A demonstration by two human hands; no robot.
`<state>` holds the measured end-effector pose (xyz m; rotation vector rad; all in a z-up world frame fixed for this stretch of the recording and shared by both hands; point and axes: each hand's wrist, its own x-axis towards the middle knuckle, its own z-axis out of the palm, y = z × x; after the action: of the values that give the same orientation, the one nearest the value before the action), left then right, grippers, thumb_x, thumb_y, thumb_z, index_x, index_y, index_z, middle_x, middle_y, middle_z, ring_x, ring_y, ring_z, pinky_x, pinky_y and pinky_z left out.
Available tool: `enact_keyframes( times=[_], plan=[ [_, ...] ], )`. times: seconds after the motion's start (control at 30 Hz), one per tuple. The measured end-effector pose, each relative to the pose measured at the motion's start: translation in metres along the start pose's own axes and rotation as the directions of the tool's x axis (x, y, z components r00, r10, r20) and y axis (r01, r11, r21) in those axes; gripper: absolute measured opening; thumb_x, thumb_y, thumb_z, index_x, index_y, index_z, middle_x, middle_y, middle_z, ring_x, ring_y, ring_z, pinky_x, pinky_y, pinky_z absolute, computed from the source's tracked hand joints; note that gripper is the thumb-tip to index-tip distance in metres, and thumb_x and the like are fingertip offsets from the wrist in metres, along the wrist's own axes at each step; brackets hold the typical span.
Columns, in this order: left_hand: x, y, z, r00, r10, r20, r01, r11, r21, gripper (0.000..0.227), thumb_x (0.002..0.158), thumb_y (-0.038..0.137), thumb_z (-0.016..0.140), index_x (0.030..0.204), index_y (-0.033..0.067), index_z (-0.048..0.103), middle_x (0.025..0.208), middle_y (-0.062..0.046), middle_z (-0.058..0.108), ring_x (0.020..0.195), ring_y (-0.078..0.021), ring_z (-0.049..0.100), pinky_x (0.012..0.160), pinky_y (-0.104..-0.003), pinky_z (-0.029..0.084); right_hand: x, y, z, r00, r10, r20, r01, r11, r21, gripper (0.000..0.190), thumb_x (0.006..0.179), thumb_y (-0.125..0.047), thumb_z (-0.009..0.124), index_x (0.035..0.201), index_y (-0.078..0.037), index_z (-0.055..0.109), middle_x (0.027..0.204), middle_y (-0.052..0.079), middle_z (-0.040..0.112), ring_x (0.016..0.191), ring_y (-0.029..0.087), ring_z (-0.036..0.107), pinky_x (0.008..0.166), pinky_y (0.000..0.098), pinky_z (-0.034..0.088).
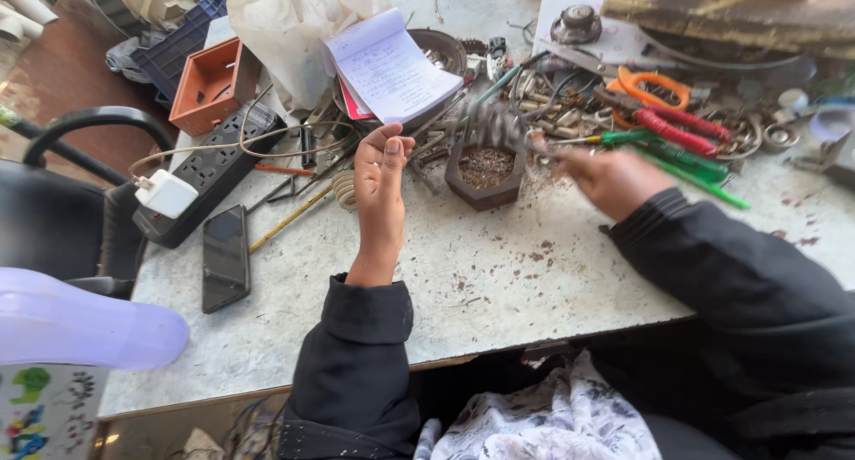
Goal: The person uses pliers to repeatedly strike and straighten a coiled metal heating element on a cluttered workbench. They reposition the element several times and continue hitting it with the pliers to reshape the coils.
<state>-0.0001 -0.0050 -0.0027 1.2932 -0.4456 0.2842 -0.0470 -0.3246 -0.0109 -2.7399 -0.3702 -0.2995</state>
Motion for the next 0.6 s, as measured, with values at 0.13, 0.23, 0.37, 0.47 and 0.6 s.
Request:
enact_keyframes(
  times=[0.13,0.23,0.37,0.47,0.6],
  plan=[
    [0.0,0.003,0.0,1.0,0.016,0.017,-0.015,1.0,-0.021,0.04,0.108,0.033,0.06,0.134,0.0032,0.055,0.127,-0.005,0.057,0.122,-0.0126,0.057,0.112,-0.029,0.046,-0.007,0.002,-0.004,0.977,0.071,-0.201,-0.007,0.953,0.303,0.029,0.106,-0.02,0.061,0.132,-0.007,0.067,0.08,0.015,0.069,0.065,0.018,0.064,0.064,0.0336,0.051],
    [-0.002,0.004,0.002,0.998,0.045,0.037,-0.047,0.996,0.076,0.052,0.106,0.043,0.064,0.137,0.0035,0.053,0.128,-0.006,0.056,0.124,-0.0145,0.055,0.111,-0.031,0.046,-0.013,-0.003,-0.003,0.973,0.054,-0.222,0.097,0.783,0.614,0.03,0.109,-0.019,0.058,0.134,-0.002,0.065,0.078,0.005,0.059,0.065,0.01,0.053,0.059,0.0296,0.046],
    [-0.005,0.009,0.013,0.991,0.054,0.121,-0.087,0.954,0.287,0.068,0.099,0.056,0.064,0.144,0.0076,0.049,0.141,-0.01,0.055,0.137,-0.0202,0.052,0.12,-0.038,0.041,-0.017,-0.01,-0.007,1.0,0.004,-0.002,0.0,0.378,0.926,0.032,0.107,-0.021,0.051,0.129,-0.002,0.065,0.065,-0.005,0.051,0.047,0.004,0.038,0.041,0.0224,0.032],
    [-0.013,0.014,0.019,0.972,0.086,0.218,-0.171,0.897,0.407,0.073,0.099,0.059,0.061,0.151,0.0108,0.046,0.154,-0.012,0.05,0.148,-0.0229,0.045,0.123,-0.042,0.038,-0.02,-0.015,-0.012,0.988,-0.088,0.124,-0.088,0.34,0.936,0.033,0.103,-0.019,0.054,0.129,-0.002,0.064,0.061,-0.006,0.046,0.045,0.004,0.037,0.039,0.0234,0.033],
    [-0.021,0.019,0.027,0.926,0.122,0.357,-0.263,0.887,0.379,0.07,0.102,0.057,0.062,0.153,0.0108,0.047,0.154,-0.012,0.053,0.15,-0.024,0.047,0.127,-0.044,0.039,-0.024,-0.024,-0.012,0.961,-0.165,0.223,-0.187,0.208,0.96,0.034,0.102,-0.015,0.055,0.131,0.001,0.064,0.061,-0.006,0.043,0.046,0.003,0.034,0.041,0.022,0.027]
  ],
)
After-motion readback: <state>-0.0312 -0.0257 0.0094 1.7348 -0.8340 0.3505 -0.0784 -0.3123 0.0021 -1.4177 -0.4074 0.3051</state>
